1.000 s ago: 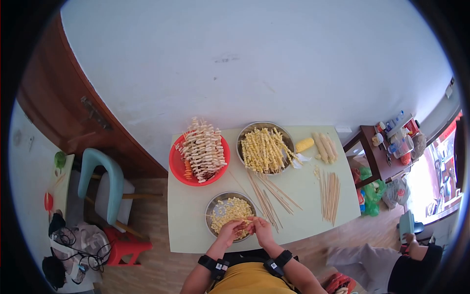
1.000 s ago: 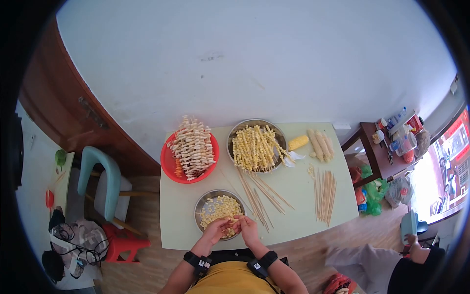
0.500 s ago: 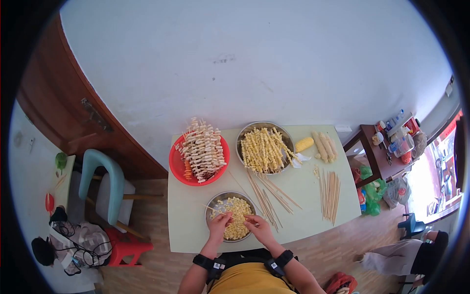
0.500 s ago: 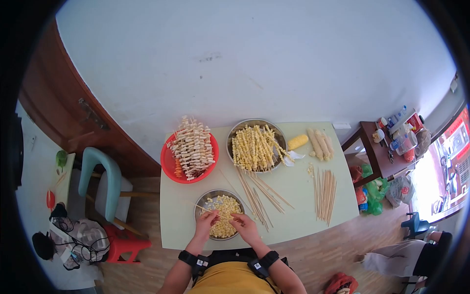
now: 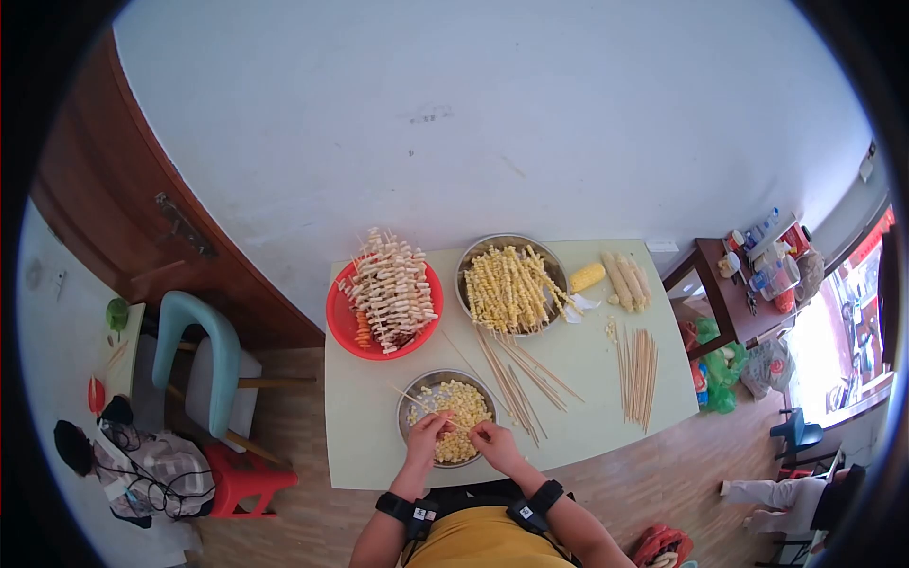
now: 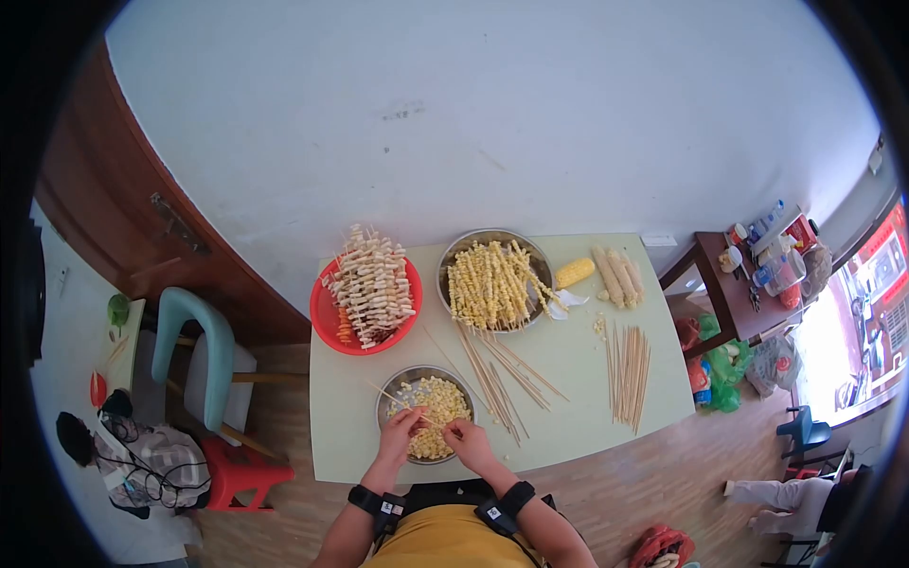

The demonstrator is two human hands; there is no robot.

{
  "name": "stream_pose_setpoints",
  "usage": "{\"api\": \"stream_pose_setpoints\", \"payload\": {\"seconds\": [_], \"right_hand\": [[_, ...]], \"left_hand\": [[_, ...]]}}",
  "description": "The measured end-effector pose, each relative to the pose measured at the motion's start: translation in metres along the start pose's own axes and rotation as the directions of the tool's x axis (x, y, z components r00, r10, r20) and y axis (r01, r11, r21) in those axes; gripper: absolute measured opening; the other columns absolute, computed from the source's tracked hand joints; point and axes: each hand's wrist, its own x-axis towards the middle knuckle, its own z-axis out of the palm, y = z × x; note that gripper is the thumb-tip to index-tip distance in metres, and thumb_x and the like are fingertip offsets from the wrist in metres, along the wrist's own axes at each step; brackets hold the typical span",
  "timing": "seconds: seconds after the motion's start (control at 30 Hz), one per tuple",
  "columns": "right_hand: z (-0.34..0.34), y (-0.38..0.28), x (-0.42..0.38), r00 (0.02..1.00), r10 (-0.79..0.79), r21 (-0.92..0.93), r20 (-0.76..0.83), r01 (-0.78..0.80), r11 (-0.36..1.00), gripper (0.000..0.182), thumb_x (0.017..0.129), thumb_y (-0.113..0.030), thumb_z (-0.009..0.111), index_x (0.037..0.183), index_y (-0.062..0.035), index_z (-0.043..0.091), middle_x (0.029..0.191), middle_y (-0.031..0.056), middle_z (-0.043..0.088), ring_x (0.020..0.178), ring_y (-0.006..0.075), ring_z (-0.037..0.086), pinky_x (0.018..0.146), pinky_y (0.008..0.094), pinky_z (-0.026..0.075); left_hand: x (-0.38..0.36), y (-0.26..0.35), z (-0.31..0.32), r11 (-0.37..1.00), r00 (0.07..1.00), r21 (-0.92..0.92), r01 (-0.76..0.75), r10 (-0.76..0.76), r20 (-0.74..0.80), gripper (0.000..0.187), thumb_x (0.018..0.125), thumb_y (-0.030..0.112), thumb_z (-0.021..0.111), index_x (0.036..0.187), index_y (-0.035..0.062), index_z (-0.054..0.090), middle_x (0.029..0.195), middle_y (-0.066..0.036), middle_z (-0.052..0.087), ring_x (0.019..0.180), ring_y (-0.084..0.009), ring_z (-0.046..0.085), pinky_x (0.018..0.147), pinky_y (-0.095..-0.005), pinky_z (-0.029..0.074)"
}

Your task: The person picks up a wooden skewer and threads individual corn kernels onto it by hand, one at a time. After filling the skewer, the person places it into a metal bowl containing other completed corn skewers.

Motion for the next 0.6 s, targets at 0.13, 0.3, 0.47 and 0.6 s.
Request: {"api": "stream_pose_setpoints", "payload": {"seconds": [0.13, 0.3, 0.47, 0.6], "right_hand": [[0.001, 0.002, 0.001, 0.999, -0.029, -0.024, 0.021, 0.030, 0.999, 0.013, 0.073, -0.013, 0.056, 0.075, -0.0010, 0.055, 0.062, 0.0099, 0.055, 0.054, 0.0154, 0.051, 0.052, 0.0272, 0.042], [0.000, 0.008, 0.002, 0.999, -0.024, -0.057, 0.045, 0.026, 0.998, 0.014, 0.072, -0.015, 0.056, 0.076, -0.0011, 0.054, 0.062, 0.0105, 0.054, 0.055, 0.0159, 0.052, 0.053, 0.0275, 0.042], [-0.005, 0.026, 0.001, 0.974, 0.122, -0.008, 0.193, -0.122, 0.992, 0.015, 0.080, -0.015, 0.052, 0.088, -0.0033, 0.054, 0.070, 0.0050, 0.057, 0.066, 0.0118, 0.055, 0.060, 0.0242, 0.044], [-0.019, 0.012, -0.002, 0.950, 0.232, 0.486, 0.211, -0.308, 0.818, 0.027, 0.082, -0.009, 0.048, 0.109, -0.0071, 0.048, 0.086, 0.0071, 0.058, 0.079, 0.0107, 0.054, 0.070, 0.0241, 0.043]], "left_hand": [[0.001, 0.003, -0.003, 1.000, 0.999, 0.000, 0.022, -0.022, -0.027, 0.019, 0.080, 0.020, 0.055, 0.089, 0.0048, 0.061, 0.071, 0.001, 0.058, 0.063, -0.0047, 0.053, 0.056, -0.0161, 0.036], [0.004, 0.004, -0.001, 0.999, 0.998, -0.013, 0.045, -0.045, -0.035, 0.020, 0.079, 0.021, 0.056, 0.088, 0.0046, 0.061, 0.070, 0.002, 0.057, 0.063, -0.0050, 0.054, 0.056, -0.0161, 0.036], [0.009, 0.011, -0.011, 0.991, 0.995, 0.120, -0.059, 0.068, -0.071, 0.018, 0.079, 0.021, 0.057, 0.085, 0.0044, 0.060, 0.070, 0.000, 0.059, 0.063, -0.0060, 0.054, 0.056, -0.0165, 0.037], [0.007, 0.035, -0.011, 0.994, 0.998, -0.110, 0.014, -0.020, -0.052, 0.015, 0.079, 0.020, 0.056, 0.080, 0.0048, 0.058, 0.069, -0.002, 0.059, 0.062, -0.0069, 0.054, 0.054, -0.0176, 0.039]]}}
